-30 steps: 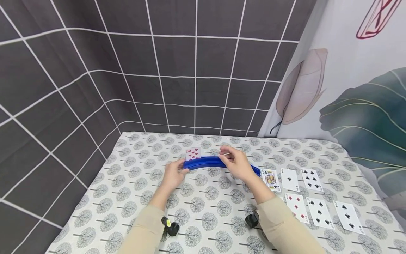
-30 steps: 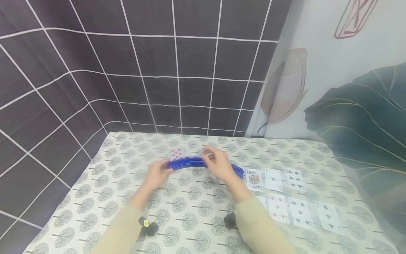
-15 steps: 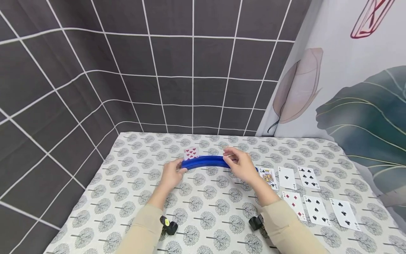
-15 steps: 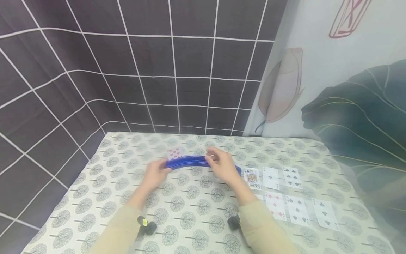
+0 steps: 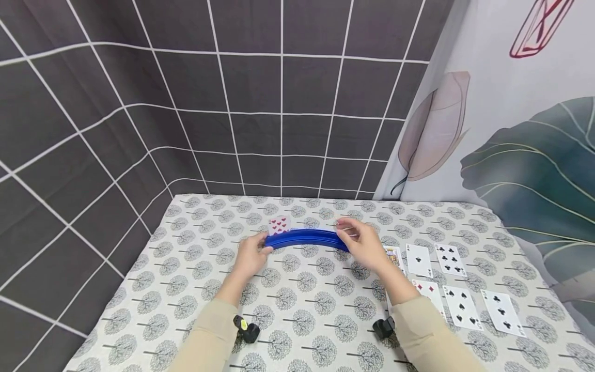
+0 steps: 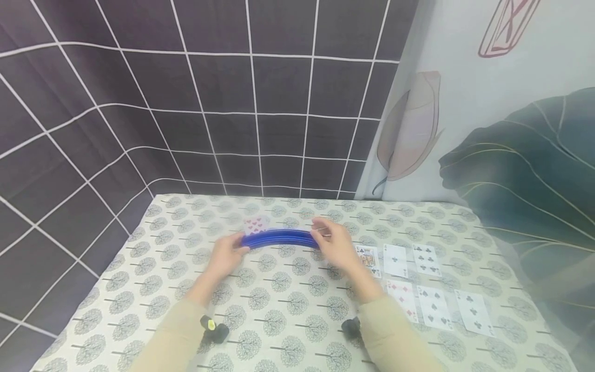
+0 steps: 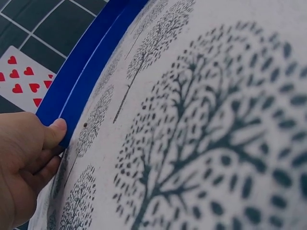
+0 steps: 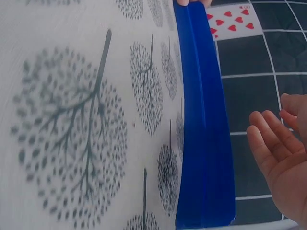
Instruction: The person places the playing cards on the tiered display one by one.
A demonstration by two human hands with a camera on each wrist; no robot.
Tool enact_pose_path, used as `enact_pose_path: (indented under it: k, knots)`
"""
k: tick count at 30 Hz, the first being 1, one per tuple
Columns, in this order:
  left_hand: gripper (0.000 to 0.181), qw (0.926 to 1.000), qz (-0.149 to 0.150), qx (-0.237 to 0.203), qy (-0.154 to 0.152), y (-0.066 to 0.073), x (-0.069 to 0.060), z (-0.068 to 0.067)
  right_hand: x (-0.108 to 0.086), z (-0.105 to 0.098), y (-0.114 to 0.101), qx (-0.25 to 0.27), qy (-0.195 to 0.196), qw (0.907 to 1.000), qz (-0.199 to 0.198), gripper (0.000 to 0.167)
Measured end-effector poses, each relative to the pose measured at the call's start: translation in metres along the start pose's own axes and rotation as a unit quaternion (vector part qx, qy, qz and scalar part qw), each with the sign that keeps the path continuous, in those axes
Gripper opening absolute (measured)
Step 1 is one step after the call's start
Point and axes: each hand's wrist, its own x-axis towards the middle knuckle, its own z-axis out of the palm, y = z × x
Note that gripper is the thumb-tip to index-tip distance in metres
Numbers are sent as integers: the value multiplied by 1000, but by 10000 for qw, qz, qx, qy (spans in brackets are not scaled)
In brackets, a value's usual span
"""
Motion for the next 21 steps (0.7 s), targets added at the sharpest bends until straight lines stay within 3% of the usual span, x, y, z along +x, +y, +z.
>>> enact_pose_path:
  k: [12, 21]
  knots:
    - [48, 10000, 45, 23, 8, 1, 0, 2, -16, -29, 17, -212, 352, 9991, 66, 28]
    - [47, 9999, 123, 80, 49, -3, -1, 0, -29, -47, 30, -359, 378, 9982, 295, 30]
